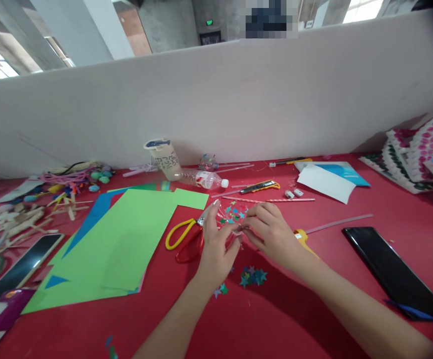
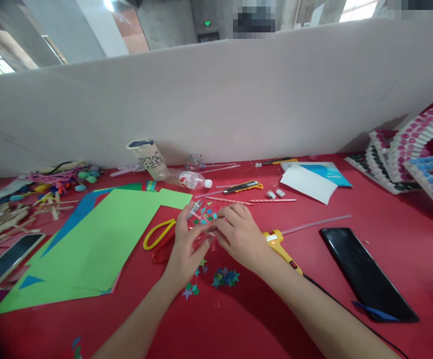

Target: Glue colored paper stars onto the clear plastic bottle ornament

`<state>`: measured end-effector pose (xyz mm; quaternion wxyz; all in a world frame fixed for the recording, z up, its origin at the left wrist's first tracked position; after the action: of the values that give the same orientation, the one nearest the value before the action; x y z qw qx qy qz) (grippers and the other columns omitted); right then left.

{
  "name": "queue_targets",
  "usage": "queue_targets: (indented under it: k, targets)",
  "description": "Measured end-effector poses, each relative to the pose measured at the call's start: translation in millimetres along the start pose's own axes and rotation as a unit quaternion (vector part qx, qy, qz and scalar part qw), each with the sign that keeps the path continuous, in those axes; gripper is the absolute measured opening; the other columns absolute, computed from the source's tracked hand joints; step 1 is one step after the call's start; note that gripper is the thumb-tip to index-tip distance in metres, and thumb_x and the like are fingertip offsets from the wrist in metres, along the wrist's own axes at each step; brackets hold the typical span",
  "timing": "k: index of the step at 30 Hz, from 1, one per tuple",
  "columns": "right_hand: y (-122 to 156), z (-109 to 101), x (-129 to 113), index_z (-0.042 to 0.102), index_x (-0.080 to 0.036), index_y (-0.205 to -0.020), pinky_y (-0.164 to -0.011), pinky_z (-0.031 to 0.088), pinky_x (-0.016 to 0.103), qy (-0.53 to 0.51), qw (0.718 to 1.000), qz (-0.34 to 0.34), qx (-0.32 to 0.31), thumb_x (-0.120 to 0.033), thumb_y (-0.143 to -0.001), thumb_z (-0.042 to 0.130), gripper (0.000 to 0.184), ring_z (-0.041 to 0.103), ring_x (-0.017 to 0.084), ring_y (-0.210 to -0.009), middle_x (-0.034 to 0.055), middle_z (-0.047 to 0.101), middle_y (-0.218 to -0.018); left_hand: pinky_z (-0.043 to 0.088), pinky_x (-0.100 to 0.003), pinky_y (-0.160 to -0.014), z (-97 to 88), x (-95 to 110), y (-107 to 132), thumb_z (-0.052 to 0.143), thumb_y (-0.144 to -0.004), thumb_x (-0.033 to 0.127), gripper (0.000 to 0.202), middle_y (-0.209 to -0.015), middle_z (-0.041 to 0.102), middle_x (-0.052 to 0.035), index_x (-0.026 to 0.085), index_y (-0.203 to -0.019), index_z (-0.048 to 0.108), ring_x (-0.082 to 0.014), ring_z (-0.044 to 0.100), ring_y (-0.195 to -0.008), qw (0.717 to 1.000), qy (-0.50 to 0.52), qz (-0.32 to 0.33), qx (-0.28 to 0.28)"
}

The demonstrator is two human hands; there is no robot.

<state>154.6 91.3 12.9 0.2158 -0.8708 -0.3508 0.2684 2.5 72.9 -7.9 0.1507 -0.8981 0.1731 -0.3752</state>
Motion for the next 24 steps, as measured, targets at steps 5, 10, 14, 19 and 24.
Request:
queue_targets:
  k: [5,10,14,19,24]
  targets:
    - [1.9,3.9,-1.7,0.062,-0.017,-0.097,-0.085,0.039,0.039,0.036,0.999,-0.02,0.003,-0.02,-0.089,0.049,0.015,0.047,0.022,-0.091,0.0081,0.061,-0.094,0.022,-0.051,-0.11,2.1,-3.5,-0.5,0.051,-0.084,0.012,0.027,-0.152,0.011,-0.0008,0.027,-0.105,0.06,-0.0267,0.012,-0.14,1.0,0.011,-0.008,0.005]
    - [1.7,5.0,-3.4,0.062,-0.017,-0.097,-0.088,0.037,0.039,0.075,0.996,-0.05,-0.011,-0.019,-0.087,0.051,0.015,0.046,0.022,-0.09,0.0071,0.062,-0.093,0.022,-0.049,-0.111,2.6,-4.3,-1.7,0.048,-0.085,0.012,0.021,-0.151,0.016,-0.0042,0.023,-0.098,0.061,-0.0258,0.016,-0.139,1.0,0.021,-0.018,0.007]
    - [1.2,4.6,-3.0,0.063,-0.019,-0.093,-0.09,0.037,0.038,0.079,0.996,-0.051,-0.007,-0.018,-0.088,0.049,0.015,0.048,0.02,-0.088,0.0055,0.062,-0.089,0.021,-0.05,-0.111,2.8,-4.8,-0.7,0.048,-0.085,0.012,0.023,-0.151,0.018,-0.0017,0.025,-0.098,0.061,-0.0247,0.015,-0.14,0.999,0.028,-0.015,0.012]
    - [0.8,4.8,-2.7,0.063,-0.02,-0.093,-0.094,0.036,0.04,0.085,0.994,-0.069,-0.001,-0.018,-0.088,0.05,0.014,0.05,0.019,-0.088,0.0048,0.063,-0.086,0.022,-0.05,-0.111,3.3,-6.3,-2.0,0.048,-0.086,0.013,0.022,-0.149,0.025,-0.0034,0.024,-0.098,0.062,-0.025,0.017,-0.139,0.998,0.06,-0.03,0.005]
    - [2.0,6.4,-1.4,0.063,-0.019,-0.095,-0.098,0.034,0.041,0.106,0.992,-0.073,0.004,-0.017,-0.089,0.048,0.016,0.051,0.019,-0.087,0.0045,0.064,-0.088,0.021,-0.048,-0.112,3.3,-6.7,-2.5,0.048,-0.087,0.016,0.022,-0.148,0.026,-0.0039,0.025,-0.102,0.062,-0.0235,0.017,-0.139,0.994,0.092,-0.051,-0.011]
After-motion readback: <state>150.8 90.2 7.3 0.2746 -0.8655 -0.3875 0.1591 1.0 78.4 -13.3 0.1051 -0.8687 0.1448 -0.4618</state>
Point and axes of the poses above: each hand's wrist, its own y-axis away from the middle knuckle, its own z-axis out of the palm, x = y × z, the point moved 3 cm from there along -y, towards the middle knuckle
